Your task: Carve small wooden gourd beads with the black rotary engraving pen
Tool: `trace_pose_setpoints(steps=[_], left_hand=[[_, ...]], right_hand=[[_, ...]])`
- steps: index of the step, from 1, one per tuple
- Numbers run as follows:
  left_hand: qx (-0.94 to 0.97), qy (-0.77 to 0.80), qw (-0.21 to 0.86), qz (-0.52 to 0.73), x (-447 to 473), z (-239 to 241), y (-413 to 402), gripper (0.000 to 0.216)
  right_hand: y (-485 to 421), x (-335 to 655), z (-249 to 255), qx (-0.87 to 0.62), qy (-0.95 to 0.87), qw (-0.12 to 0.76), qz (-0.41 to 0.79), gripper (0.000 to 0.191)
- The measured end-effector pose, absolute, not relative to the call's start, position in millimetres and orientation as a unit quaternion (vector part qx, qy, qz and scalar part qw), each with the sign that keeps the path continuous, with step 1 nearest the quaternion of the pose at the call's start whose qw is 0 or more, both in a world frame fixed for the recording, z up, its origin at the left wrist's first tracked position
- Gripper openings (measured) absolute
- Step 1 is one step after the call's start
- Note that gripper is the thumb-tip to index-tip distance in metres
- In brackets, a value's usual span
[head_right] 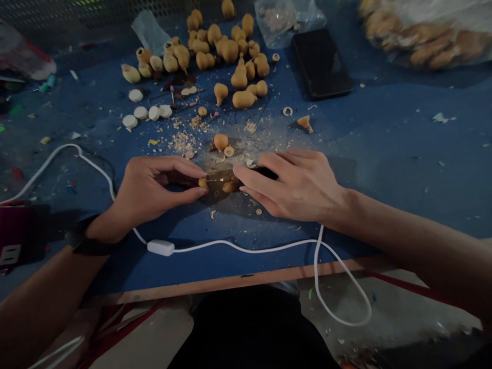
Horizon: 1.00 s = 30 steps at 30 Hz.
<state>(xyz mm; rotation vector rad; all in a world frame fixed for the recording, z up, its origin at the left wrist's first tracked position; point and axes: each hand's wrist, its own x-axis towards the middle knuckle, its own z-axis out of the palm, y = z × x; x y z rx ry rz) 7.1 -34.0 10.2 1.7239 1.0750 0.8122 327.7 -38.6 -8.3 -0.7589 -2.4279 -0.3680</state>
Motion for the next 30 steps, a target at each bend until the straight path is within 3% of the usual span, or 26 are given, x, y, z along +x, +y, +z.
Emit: trace_pose_setpoints(steps=[11, 25, 30], left_hand=[[0.652, 0.416, 0.512, 0.373, -0.1, 10.9, -29.3, 0.021], [0.67, 0.416, 0.51, 0.343, -0.3, 9.3, -29.4, 0.021], [0.673, 0.422, 0.508, 0.333, 2.5, 10.1, -30.9, 0.026]], right_hand=[[-29.3, 337.5, -7.8, -0.302, -0.879, 0.344, -0.137, 0.03], [-36.6, 333.6, -9.7, -0.326, -0.892, 0.285, -0.131, 0.032], [-37.0, 332.3, -10.0, -0.302, -0.894, 0.306, -0.127, 0.033]])
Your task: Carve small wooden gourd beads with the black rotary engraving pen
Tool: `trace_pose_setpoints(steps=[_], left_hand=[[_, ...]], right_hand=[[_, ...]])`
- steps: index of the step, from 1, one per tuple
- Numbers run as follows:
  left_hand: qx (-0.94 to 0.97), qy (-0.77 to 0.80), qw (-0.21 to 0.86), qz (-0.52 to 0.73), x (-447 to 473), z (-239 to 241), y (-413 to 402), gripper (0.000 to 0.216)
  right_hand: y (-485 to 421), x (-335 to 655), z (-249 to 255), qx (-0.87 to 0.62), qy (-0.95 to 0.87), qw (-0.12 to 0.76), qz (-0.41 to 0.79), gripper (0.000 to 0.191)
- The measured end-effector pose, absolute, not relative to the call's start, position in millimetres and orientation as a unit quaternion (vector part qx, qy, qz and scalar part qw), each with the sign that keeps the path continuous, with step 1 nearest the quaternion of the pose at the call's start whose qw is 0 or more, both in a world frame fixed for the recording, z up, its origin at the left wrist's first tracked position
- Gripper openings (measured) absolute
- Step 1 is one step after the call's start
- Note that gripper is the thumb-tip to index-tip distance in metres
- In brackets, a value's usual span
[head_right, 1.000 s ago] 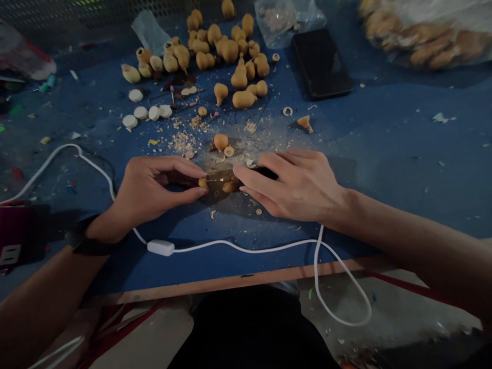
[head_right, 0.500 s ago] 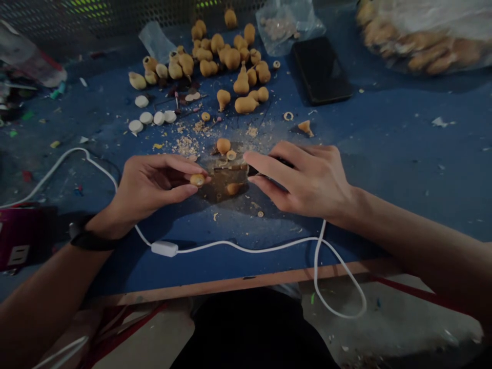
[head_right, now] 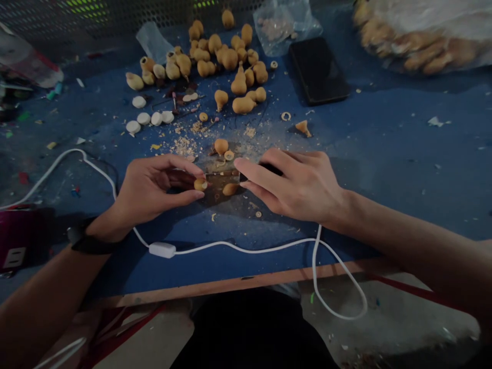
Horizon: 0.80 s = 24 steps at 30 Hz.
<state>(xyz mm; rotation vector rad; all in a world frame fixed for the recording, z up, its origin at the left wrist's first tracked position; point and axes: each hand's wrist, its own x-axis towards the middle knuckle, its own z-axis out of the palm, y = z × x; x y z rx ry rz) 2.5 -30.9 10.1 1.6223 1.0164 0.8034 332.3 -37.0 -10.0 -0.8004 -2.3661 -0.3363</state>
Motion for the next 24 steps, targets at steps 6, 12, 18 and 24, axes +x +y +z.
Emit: trace_pose_setpoints(steps=[6, 12, 18, 24], left_hand=[[0.701, 0.407, 0.484, 0.329, 7, 13, -32, 0.028], [0.708, 0.403, 0.463, 0.349, 10, 10, -34, 0.039], [0.696, 0.399, 0.469, 0.369, 10, 7, -35, 0.044], [0.678, 0.384, 0.483, 0.399, 4, 9, -32, 0.044]], right_hand=[[-38, 329, -7, -0.291, -0.903, 0.284, -0.139, 0.034], [-37, 324, -4, -0.262, -0.896, 0.305, -0.19, 0.024], [-37, 329, -6, -0.291, -0.897, 0.297, -0.154, 0.027], [-35, 336, -3, -0.273, -0.88, 0.366, -0.13, 0.042]])
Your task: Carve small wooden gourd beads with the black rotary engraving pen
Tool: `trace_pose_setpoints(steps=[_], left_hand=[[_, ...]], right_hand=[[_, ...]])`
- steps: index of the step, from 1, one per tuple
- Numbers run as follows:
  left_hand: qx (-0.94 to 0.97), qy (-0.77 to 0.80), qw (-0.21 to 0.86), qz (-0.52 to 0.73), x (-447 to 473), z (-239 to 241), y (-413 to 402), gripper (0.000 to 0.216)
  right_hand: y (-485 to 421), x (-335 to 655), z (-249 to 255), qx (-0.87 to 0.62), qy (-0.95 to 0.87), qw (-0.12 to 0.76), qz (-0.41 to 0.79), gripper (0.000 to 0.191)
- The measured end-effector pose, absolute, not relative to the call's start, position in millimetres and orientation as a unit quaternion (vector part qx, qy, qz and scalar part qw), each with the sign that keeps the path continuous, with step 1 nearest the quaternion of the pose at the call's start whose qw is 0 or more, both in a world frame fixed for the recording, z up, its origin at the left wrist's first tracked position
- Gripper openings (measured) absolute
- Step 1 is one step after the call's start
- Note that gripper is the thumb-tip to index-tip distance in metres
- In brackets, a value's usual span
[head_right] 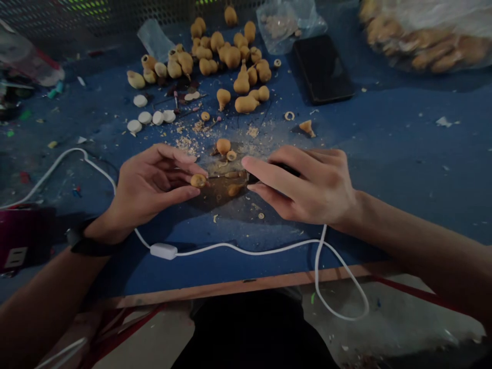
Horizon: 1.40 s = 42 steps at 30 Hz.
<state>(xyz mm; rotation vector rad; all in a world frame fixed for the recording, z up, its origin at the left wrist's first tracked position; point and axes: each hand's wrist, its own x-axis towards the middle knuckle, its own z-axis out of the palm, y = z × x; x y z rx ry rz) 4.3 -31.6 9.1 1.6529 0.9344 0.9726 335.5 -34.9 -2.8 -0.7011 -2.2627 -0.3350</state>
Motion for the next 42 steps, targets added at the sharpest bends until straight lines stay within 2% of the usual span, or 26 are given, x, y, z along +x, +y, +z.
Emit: trace_pose_setpoints(steps=[6, 14, 20, 25, 28, 36, 40, 42], left_hand=[[0.665, 0.349, 0.511, 0.418, 0, 12, -33, 0.032], [0.689, 0.357, 0.491, 0.396, -2, 13, -32, 0.022], [0.7, 0.34, 0.474, 0.412, 2, 12, -32, 0.02], [0.704, 0.328, 0.467, 0.423, 4, 11, -32, 0.019], [0.708, 0.322, 0.463, 0.425, 4, 12, -31, 0.019], [0.718, 0.358, 0.445, 0.399, 5, 14, -32, 0.02], [0.721, 0.357, 0.444, 0.395, 4, 14, -32, 0.019], [0.721, 0.359, 0.443, 0.394, 4, 14, -32, 0.02]], right_hand=[[-37, 336, 0, -0.246, -0.885, 0.355, -0.172, 0.037], [-39, 333, 13, -0.19, -0.891, 0.349, -0.219, 0.036], [-43, 334, 18, -0.176, -0.893, 0.335, -0.245, 0.034], [-44, 333, 17, -0.176, -0.887, 0.324, -0.279, 0.022], [-44, 332, 18, -0.166, -0.885, 0.318, -0.296, 0.025], [-46, 331, 21, -0.164, -0.89, 0.315, -0.286, 0.019], [-47, 331, 19, -0.187, -0.897, 0.329, -0.23, 0.026], [-46, 330, 20, -0.173, -0.895, 0.33, -0.245, 0.027]])
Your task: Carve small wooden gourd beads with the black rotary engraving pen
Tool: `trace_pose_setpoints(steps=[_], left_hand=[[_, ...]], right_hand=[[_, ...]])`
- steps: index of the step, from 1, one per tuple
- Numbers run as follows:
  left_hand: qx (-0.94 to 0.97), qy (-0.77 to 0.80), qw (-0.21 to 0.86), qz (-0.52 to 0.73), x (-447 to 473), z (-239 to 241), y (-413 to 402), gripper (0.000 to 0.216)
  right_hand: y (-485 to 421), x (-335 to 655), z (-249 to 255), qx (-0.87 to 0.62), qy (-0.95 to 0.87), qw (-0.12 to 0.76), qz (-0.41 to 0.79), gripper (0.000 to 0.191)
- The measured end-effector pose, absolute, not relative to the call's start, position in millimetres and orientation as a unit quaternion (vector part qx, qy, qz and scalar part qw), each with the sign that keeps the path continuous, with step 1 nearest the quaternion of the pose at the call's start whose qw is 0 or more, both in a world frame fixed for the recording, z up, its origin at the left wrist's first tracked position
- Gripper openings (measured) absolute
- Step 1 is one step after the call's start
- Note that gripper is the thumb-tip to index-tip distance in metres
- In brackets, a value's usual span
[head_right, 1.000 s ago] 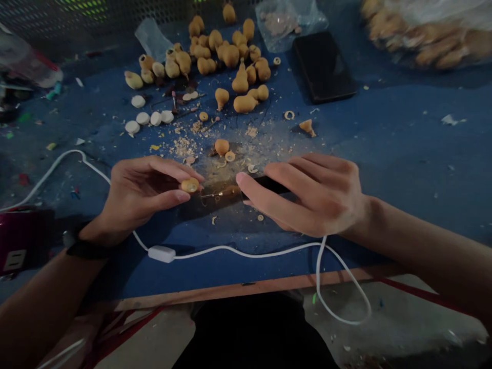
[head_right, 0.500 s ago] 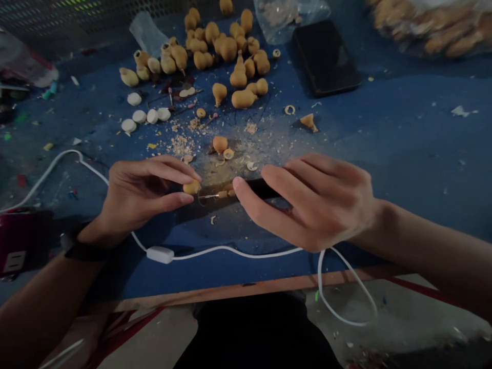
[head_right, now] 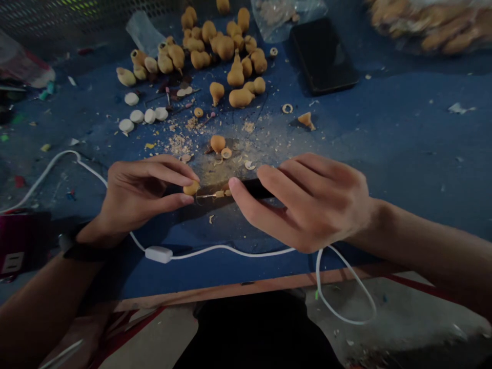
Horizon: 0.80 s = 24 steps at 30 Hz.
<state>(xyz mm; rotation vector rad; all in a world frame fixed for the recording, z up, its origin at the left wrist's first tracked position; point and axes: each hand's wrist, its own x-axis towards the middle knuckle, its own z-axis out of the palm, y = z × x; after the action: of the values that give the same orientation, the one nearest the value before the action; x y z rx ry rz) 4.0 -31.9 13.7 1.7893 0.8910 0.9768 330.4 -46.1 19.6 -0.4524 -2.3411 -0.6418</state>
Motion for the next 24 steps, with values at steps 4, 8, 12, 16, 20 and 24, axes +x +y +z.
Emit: trace_pose_setpoints(steps=[4, 8, 12, 16, 20, 24], left_hand=[[0.719, 0.348, 0.449, 0.401, 5, 12, -32, 0.017], [0.71, 0.298, 0.469, 0.431, 5, 8, -31, 0.024], [0.702, 0.325, 0.475, 0.419, 3, 9, -32, 0.017], [0.698, 0.37, 0.472, 0.392, 1, 14, -34, 0.026], [0.696, 0.384, 0.469, 0.384, 1, 15, -34, 0.03], [0.692, 0.38, 0.476, 0.387, 2, 15, -34, 0.032]], right_hand=[[-45, 329, 22, -0.158, -0.885, 0.314, -0.305, 0.021], [-45, 330, 21, -0.16, -0.887, 0.311, -0.301, 0.021], [-46, 336, 17, -0.189, -0.894, 0.348, -0.21, 0.027], [-47, 339, 14, -0.262, -0.908, 0.302, -0.129, 0.024], [-45, 342, 10, -0.257, -0.909, 0.287, -0.161, 0.029], [-45, 344, 5, -0.224, -0.89, 0.312, -0.244, 0.032]])
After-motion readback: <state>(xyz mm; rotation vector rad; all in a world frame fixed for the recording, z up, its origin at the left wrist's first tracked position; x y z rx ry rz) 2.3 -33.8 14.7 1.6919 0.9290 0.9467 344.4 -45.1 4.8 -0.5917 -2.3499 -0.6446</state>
